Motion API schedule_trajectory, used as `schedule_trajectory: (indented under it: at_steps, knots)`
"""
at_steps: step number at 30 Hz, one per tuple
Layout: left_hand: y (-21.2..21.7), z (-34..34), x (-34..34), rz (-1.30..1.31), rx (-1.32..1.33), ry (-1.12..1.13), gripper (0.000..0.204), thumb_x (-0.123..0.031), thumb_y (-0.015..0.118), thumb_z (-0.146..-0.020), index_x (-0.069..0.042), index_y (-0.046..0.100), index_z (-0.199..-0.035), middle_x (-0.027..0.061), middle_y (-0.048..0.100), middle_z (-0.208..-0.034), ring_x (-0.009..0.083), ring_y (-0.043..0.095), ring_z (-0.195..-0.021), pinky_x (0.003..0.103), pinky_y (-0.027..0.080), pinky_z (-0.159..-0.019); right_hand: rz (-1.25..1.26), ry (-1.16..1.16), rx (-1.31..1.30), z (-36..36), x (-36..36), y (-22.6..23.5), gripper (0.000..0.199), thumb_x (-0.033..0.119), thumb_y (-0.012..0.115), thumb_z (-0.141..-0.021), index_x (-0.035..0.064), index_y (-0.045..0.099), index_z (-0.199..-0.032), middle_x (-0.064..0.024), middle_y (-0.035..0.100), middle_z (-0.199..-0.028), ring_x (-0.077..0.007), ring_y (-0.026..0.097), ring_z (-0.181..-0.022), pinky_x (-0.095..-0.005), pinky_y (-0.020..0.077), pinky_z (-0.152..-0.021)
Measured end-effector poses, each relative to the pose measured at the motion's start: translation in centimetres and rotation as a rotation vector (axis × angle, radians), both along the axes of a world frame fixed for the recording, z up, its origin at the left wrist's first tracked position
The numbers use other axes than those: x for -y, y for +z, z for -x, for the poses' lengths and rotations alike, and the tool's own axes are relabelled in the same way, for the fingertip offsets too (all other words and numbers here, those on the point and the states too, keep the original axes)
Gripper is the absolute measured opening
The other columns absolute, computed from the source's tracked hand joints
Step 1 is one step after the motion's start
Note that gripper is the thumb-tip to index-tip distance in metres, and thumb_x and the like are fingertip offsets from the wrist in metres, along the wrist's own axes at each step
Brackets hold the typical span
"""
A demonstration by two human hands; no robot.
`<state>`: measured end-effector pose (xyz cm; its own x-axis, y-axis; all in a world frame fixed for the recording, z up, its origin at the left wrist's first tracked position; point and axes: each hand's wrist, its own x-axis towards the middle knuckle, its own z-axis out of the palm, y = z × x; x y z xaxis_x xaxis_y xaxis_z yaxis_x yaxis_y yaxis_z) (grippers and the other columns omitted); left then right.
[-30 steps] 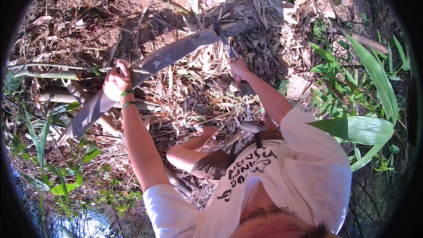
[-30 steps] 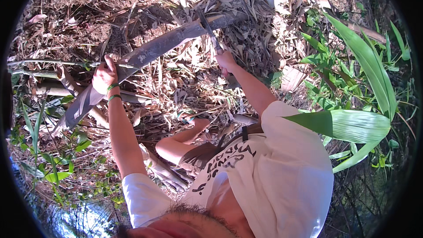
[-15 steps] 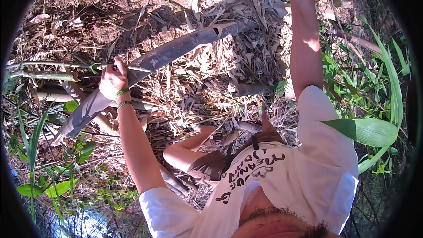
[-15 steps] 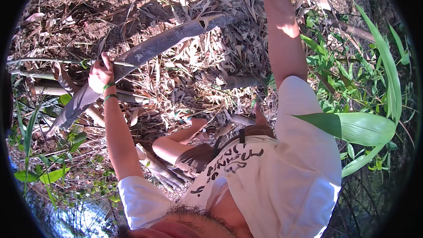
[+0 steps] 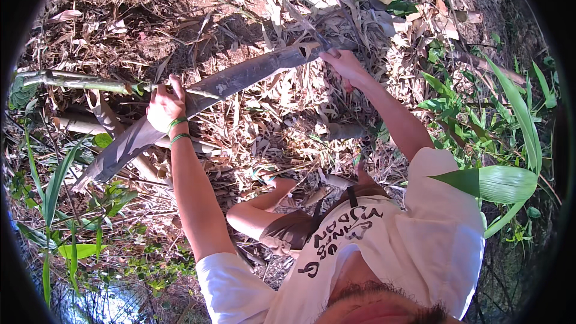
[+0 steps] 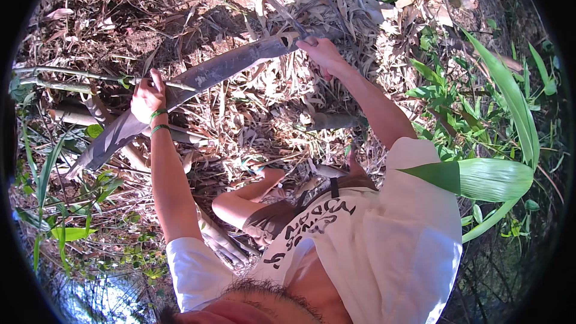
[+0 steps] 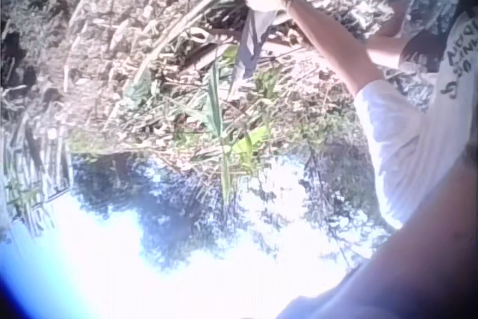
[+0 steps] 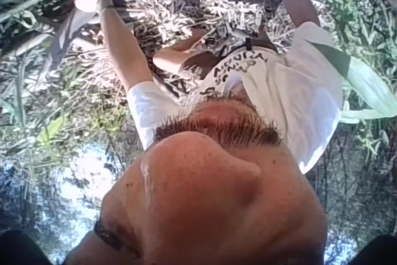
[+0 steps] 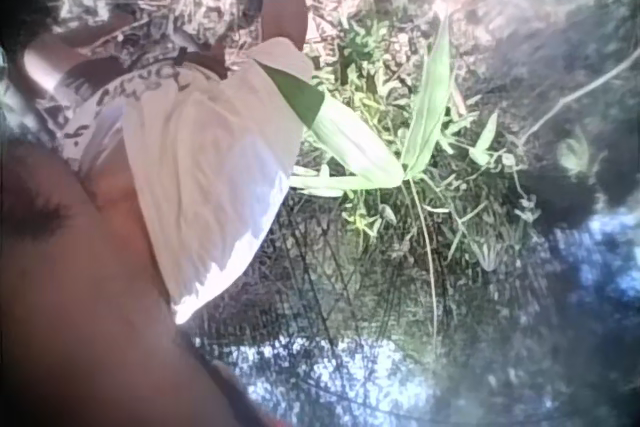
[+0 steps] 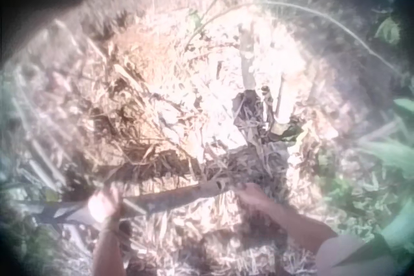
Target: The person handles bamboo stalks on the ground and uses a machete to cut and trim a piece of bamboo in a forest environment.
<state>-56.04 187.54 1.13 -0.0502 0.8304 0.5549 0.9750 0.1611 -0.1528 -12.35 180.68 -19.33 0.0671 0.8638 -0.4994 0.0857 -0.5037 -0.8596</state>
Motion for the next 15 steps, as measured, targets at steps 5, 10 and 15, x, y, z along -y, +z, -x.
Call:
schedule_trajectory:
  at_steps: [5, 10, 15]
  knots:
    - [-0.3, 1.8, 1.2, 0.032, -0.028, 0.026, 0.062, -0.064, 0.048, -0.095, -0.010, 0.072, -0.075, 0.0140, 0.074, -0.081, 0.0373, 0.071, -0.068, 0.048, 0.056, -0.062, -0.935, -0.197, -0.001, -3.5, -6.3, 26.1, 0.026, 0.020, 0.068, -0.097, 0.0060, 0.056, -0.079, 0.0016, 0.052, -0.060, -0.0077, 0.049, -0.049, -0.0242, 0.0381, -0.047]
    - [-0.2, 0.4, 0.8, 0.060, 0.004, 0.042, 0.066, -0.067, 0.046, -0.095, -0.010, 0.073, -0.075, 0.0131, 0.074, -0.082, 0.0365, 0.071, -0.070, 0.048, 0.056, -0.064, -1.292, -0.626, -0.606, -2.2, -2.9, 27.4, 0.026, 0.011, 0.062, -0.097, 0.0085, 0.051, -0.074, 0.0016, 0.051, -0.059, -0.0082, 0.048, -0.048, -0.0264, 0.0385, -0.049]
    - [0.0, -3.4, -0.8, 0.110, -0.015, 0.036, 0.065, -0.068, 0.047, -0.093, -0.012, 0.074, -0.076, 0.0151, 0.073, -0.079, 0.0375, 0.071, -0.067, 0.049, 0.057, -0.064, 0.101, -0.228, 0.225, 7.8, 8.9, -14.3, 0.026, 0.021, 0.069, -0.085, -0.0018, 0.068, -0.098, -0.0215, 0.071, -0.085, -0.0359, 0.071, -0.083, -0.0460, 0.0517, -0.074]
